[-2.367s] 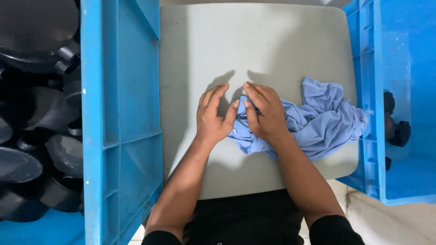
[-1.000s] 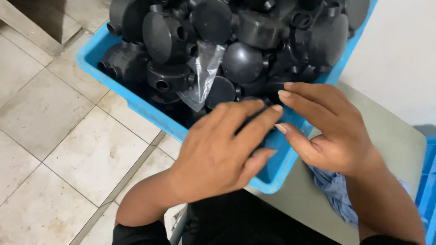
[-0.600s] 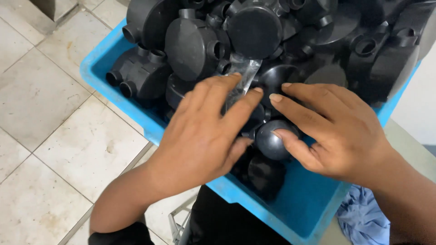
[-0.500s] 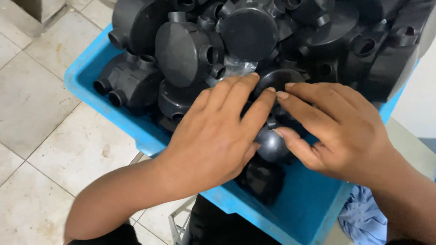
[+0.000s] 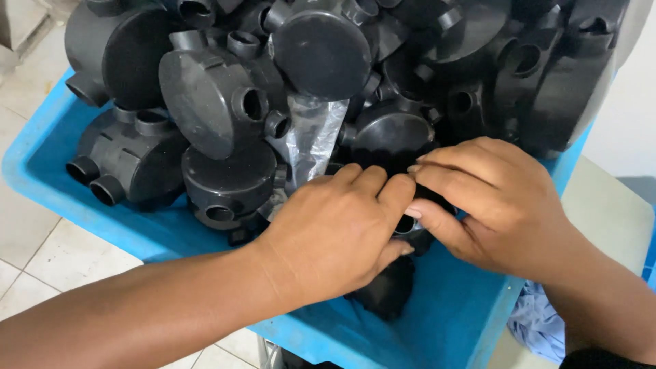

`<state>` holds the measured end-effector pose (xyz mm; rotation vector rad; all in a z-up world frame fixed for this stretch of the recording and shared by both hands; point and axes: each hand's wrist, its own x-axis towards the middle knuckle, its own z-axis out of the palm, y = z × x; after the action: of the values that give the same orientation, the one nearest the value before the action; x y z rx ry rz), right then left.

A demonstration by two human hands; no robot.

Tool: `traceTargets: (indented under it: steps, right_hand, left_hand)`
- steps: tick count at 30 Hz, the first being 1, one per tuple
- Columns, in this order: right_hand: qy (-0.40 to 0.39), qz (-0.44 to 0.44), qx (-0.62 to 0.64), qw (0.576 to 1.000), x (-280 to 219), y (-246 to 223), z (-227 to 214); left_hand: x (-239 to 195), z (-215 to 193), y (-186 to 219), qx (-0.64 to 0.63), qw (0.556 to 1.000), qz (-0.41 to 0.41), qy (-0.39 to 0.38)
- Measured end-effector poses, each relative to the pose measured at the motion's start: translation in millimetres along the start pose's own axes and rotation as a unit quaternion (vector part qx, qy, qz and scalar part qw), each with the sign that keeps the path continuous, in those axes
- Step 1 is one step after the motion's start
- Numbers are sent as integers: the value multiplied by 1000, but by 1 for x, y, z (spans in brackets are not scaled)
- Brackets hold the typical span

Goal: Cleaning black plastic electrical junction box covers using a blue cloth by wiping them individually.

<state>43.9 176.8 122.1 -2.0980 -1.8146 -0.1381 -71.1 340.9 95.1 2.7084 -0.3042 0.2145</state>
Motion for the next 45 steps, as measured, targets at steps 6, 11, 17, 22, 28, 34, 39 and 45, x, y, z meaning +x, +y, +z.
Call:
traceTargets:
  steps: [6,11,17,22,28,34,39,45]
  right_hand:
    - [-122,95,109,982,-11,4,-9]
    - [-131,167,131,968,-29,4,-14]
    - [66,59,97,991,-74,-22,-49]
    - [153,47,11,987,-141,-50,-77]
    - [211,86,-50,972,-241,-74,-81]
    - [210,138,-95,963,-327,-69,-54]
    - [235,119,-137,955,-368,-40,-6]
    - [218,239,-42,945,-410,3,61]
  left_hand:
    - [4,-11,-9,-116,991,-32,-58]
    - [-5,-17,-2,-94,995,17,9]
    - [-18,-46,54,-121,987,87,67]
    - [-33,-35,125,-101,986,118,55]
    - [-48,35,215,-97,971,166,145]
    - [-9,123,241,-293,943,121,98]
    - [39,197,226,-395,899,187,-16]
    - [67,288,198,-424,901,81,-51]
